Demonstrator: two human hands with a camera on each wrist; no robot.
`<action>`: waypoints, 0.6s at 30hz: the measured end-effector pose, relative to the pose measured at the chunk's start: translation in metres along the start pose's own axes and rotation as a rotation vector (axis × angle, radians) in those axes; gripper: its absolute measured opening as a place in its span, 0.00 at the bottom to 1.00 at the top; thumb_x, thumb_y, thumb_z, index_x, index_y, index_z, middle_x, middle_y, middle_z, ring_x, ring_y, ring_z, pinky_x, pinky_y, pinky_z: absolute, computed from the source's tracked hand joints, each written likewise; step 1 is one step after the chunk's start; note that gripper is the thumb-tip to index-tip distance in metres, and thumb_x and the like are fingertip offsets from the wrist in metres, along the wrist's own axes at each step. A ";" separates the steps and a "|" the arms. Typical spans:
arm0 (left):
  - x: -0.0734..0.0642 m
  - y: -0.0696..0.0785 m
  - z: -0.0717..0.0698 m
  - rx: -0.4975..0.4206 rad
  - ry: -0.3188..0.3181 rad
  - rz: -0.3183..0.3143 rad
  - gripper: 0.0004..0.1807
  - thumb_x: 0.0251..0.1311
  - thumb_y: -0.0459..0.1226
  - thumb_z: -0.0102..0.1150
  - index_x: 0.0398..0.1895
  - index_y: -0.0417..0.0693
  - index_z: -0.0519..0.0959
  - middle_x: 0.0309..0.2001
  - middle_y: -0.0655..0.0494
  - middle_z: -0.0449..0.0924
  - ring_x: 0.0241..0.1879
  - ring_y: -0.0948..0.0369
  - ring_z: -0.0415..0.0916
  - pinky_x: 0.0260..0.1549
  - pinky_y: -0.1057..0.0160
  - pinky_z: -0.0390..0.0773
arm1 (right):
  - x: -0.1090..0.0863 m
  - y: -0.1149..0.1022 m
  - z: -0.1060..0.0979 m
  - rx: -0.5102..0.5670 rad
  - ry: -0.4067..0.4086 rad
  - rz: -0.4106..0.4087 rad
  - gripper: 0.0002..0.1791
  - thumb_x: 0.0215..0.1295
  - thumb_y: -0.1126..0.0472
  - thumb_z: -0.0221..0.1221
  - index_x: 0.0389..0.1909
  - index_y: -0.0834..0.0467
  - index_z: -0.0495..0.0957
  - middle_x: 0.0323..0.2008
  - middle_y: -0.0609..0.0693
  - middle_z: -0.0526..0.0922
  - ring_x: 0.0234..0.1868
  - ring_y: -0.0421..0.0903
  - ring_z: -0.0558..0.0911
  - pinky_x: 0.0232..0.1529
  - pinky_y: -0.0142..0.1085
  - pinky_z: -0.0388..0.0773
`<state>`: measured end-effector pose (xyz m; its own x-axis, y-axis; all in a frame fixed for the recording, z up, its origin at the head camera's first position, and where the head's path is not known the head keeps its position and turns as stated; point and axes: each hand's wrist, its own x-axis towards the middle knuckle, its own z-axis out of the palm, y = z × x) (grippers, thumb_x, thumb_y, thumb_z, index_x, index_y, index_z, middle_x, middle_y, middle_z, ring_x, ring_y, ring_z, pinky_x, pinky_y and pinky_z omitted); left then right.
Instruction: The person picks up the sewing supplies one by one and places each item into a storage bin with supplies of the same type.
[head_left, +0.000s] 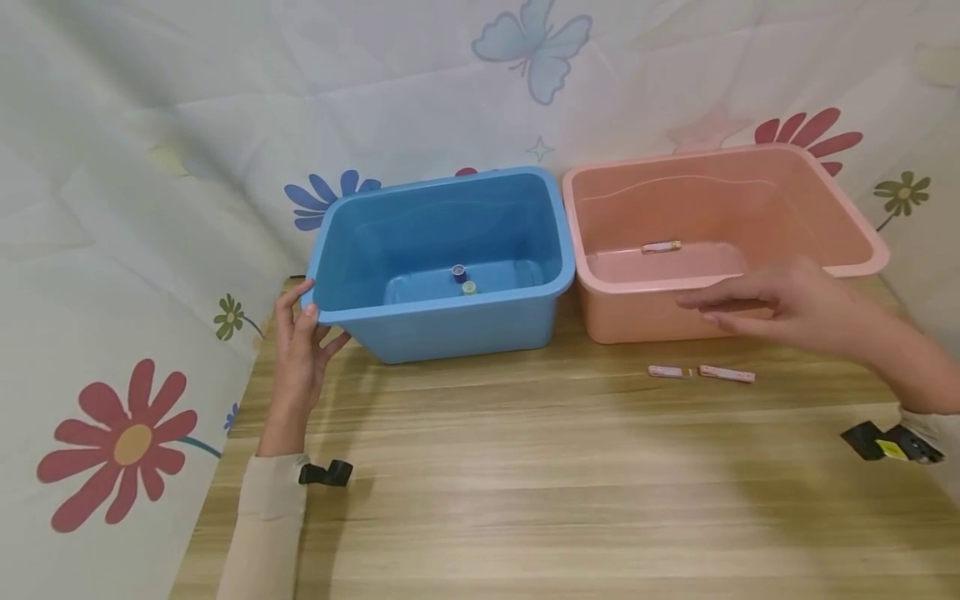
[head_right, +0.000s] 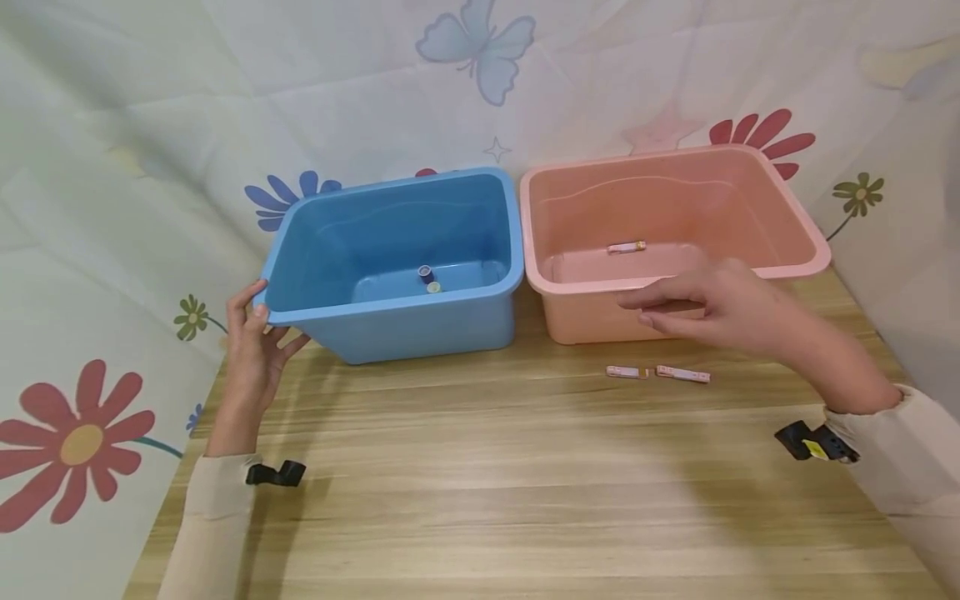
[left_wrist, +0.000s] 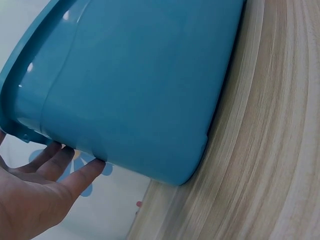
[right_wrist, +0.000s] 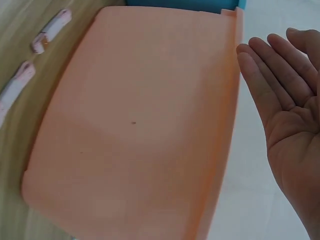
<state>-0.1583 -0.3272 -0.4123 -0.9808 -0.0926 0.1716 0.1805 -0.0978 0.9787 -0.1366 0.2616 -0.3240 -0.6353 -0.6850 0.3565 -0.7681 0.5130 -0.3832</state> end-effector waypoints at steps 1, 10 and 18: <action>0.000 0.000 0.000 -0.001 0.000 0.002 0.26 0.74 0.47 0.50 0.73 0.63 0.62 0.76 0.50 0.55 0.73 0.39 0.60 0.55 0.51 0.78 | -0.003 0.001 0.002 0.003 0.003 -0.002 0.25 0.54 0.69 0.74 0.53 0.46 0.87 0.42 0.37 0.88 0.30 0.27 0.79 0.30 0.20 0.71; 0.001 -0.001 -0.002 0.004 -0.010 0.014 0.27 0.74 0.47 0.50 0.74 0.62 0.61 0.76 0.49 0.54 0.74 0.39 0.60 0.55 0.51 0.79 | -0.024 0.015 0.018 0.018 0.058 -0.066 0.22 0.55 0.68 0.74 0.52 0.53 0.87 0.44 0.41 0.89 0.45 0.27 0.84 0.42 0.19 0.78; 0.000 -0.001 -0.001 0.008 -0.017 0.010 0.26 0.75 0.47 0.50 0.73 0.63 0.61 0.77 0.48 0.54 0.74 0.39 0.60 0.52 0.56 0.80 | -0.039 0.024 0.030 -0.037 0.110 -0.030 0.19 0.56 0.58 0.75 0.50 0.47 0.88 0.43 0.41 0.89 0.44 0.27 0.81 0.47 0.17 0.70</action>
<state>-0.1583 -0.3283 -0.4133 -0.9801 -0.0767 0.1830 0.1895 -0.0892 0.9778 -0.1283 0.2853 -0.3723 -0.6152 -0.6407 0.4595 -0.7882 0.5130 -0.3400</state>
